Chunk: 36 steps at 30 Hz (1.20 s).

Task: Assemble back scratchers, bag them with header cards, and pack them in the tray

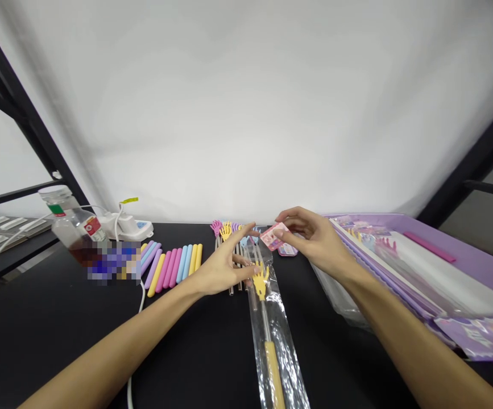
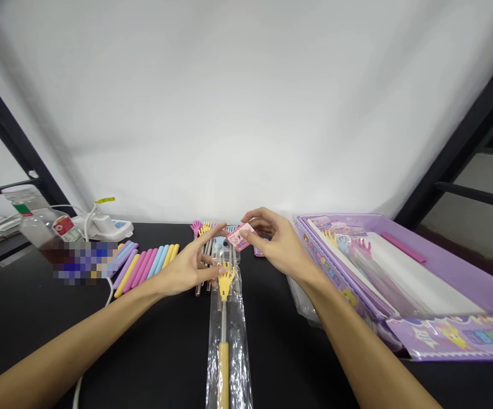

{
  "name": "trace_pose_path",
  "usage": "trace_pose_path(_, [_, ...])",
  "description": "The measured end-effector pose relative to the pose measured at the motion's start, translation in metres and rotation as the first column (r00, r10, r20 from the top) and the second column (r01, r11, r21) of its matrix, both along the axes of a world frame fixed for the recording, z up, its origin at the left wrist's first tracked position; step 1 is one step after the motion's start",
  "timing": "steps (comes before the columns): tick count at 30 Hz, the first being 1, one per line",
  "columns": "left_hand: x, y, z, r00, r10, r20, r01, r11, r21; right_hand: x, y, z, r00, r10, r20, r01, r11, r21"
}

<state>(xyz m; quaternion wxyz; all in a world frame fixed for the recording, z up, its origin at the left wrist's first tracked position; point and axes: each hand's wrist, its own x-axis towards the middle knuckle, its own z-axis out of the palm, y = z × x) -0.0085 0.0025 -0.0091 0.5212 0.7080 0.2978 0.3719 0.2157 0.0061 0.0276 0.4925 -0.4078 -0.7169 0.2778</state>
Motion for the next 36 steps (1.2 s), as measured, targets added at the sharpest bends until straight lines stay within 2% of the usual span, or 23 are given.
trace_pose_path(5, [0.001, -0.001, -0.004, 1.000, 0.005, 0.004, -0.005, 0.999, -0.041, -0.005, 0.003, 0.001, 0.992, -0.120, 0.036, 0.115, 0.987, 0.113])
trace_pose_path(8, [0.001, -0.002, -0.003, 1.000, -0.019, -0.020, 0.017, 0.996, -0.090, -0.007, 0.003, 0.001, 0.990, -0.132, 0.047, 0.125, 0.983, 0.136])
trace_pose_path(15, [0.002, -0.004, 0.002, 0.997, -0.072, 0.019, 0.074, 0.993, -0.091, -0.006, 0.008, -0.002, 0.996, -0.053, 0.066, 0.051, 0.998, 0.036])
trace_pose_path(21, [0.001, -0.001, -0.003, 0.998, -0.039, 0.042, 0.044, 0.993, -0.112, -0.011, 0.009, -0.005, 0.999, -0.047, -0.009, 0.046, 0.996, -0.071])
trace_pose_path(26, [0.001, 0.000, -0.003, 0.997, -0.055, 0.060, 0.063, 0.990, -0.127, -0.013, 0.008, -0.006, 0.997, -0.071, -0.027, 0.069, 0.997, -0.040])
trace_pose_path(29, [0.001, -0.001, -0.002, 0.996, -0.046, 0.073, 0.053, 0.994, -0.093, -0.012, 0.008, -0.005, 0.999, -0.036, -0.036, 0.036, 0.999, -0.017])
trace_pose_path(32, [0.001, -0.002, -0.001, 0.996, -0.040, 0.078, 0.046, 0.996, -0.070, -0.011, 0.007, -0.005, 0.998, 0.011, -0.058, -0.015, 0.998, -0.068])
trace_pose_path(36, [0.001, -0.004, 0.003, 0.998, -0.027, 0.050, 0.030, 0.998, -0.047, -0.012, 0.008, -0.006, 0.996, -0.056, -0.068, 0.048, 0.993, -0.110])
